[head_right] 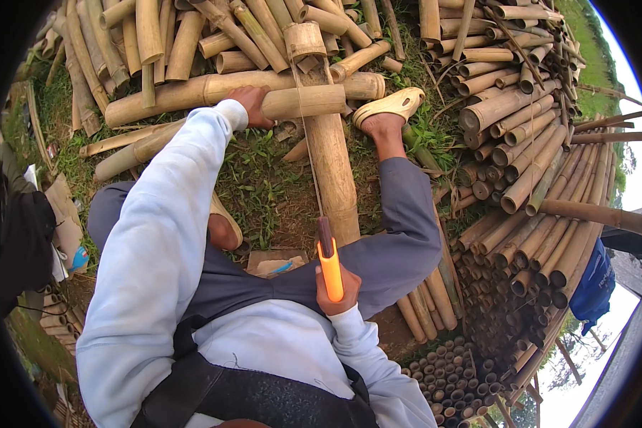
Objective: The person sits on the ground and uses a hand saw to cut bamboo poles into shorter sections. They hold the bamboo with one hand and saw with the other, then place the cut pieces aside.
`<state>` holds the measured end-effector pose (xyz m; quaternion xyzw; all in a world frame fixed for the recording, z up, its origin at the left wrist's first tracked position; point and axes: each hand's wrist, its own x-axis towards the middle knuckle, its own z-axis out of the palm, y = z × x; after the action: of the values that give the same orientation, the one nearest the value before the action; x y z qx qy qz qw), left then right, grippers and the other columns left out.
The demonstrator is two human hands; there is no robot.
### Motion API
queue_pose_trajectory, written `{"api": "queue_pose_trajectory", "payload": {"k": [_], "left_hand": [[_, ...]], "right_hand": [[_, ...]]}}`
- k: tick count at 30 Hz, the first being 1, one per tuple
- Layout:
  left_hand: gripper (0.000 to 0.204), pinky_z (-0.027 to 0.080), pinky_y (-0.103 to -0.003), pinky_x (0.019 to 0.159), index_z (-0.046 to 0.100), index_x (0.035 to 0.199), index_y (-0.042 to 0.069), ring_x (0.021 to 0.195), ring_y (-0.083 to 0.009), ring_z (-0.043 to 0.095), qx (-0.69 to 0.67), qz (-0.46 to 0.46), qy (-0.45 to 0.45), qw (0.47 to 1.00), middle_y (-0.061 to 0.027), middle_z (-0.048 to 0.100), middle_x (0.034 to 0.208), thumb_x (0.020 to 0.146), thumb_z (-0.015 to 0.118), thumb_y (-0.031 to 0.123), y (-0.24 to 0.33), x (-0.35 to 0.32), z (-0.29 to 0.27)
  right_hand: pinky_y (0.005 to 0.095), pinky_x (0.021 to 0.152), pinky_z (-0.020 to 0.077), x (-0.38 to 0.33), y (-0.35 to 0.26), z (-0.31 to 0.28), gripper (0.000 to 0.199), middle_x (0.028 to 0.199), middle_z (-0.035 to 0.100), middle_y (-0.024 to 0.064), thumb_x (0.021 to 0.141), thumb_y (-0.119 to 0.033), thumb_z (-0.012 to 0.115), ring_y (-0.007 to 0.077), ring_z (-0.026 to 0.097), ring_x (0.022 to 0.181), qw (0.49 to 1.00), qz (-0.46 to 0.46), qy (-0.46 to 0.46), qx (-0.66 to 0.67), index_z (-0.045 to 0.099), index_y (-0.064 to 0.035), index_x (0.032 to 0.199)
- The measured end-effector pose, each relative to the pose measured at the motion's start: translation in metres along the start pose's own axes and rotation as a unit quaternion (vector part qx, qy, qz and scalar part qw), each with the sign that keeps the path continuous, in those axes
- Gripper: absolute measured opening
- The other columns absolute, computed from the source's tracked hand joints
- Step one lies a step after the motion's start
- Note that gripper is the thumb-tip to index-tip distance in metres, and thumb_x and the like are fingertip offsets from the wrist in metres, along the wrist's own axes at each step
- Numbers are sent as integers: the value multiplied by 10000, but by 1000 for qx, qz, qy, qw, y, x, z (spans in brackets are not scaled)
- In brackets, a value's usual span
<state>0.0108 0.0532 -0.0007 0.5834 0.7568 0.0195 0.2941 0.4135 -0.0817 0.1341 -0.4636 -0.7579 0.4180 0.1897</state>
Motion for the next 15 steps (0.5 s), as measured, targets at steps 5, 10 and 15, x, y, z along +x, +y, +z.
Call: {"api": "queue_pose_trajectory", "payload": {"k": [5,10,15], "left_hand": [[762,537,-468,1009,642,1317,52,1093,-401,700,-18,-2,-25,1000,-243,734,1145,695,827,452,6,1,-11],[817,538,-490,977,610,1322,60,1082,-410,697,12,14,-27,999,-230,731,1149,749,768,622,3,-3,-6],[732,544,-497,931,675,1232,106,1046,-395,709,-40,-67,168,983,-190,749,1119,970,424,741,1,-18,13]], "right_hand": [[276,566,432,133,-1,45,100,668,579,5,958,-57,704,85,509,592,995,0,-27,99,684,35,992],[278,565,433,129,6,54,98,677,571,-2,959,-43,696,80,501,599,995,-10,-17,103,686,36,1016],[273,570,434,127,11,56,101,691,583,2,962,-36,690,70,509,612,995,-7,-19,93,678,42,1026]]}}
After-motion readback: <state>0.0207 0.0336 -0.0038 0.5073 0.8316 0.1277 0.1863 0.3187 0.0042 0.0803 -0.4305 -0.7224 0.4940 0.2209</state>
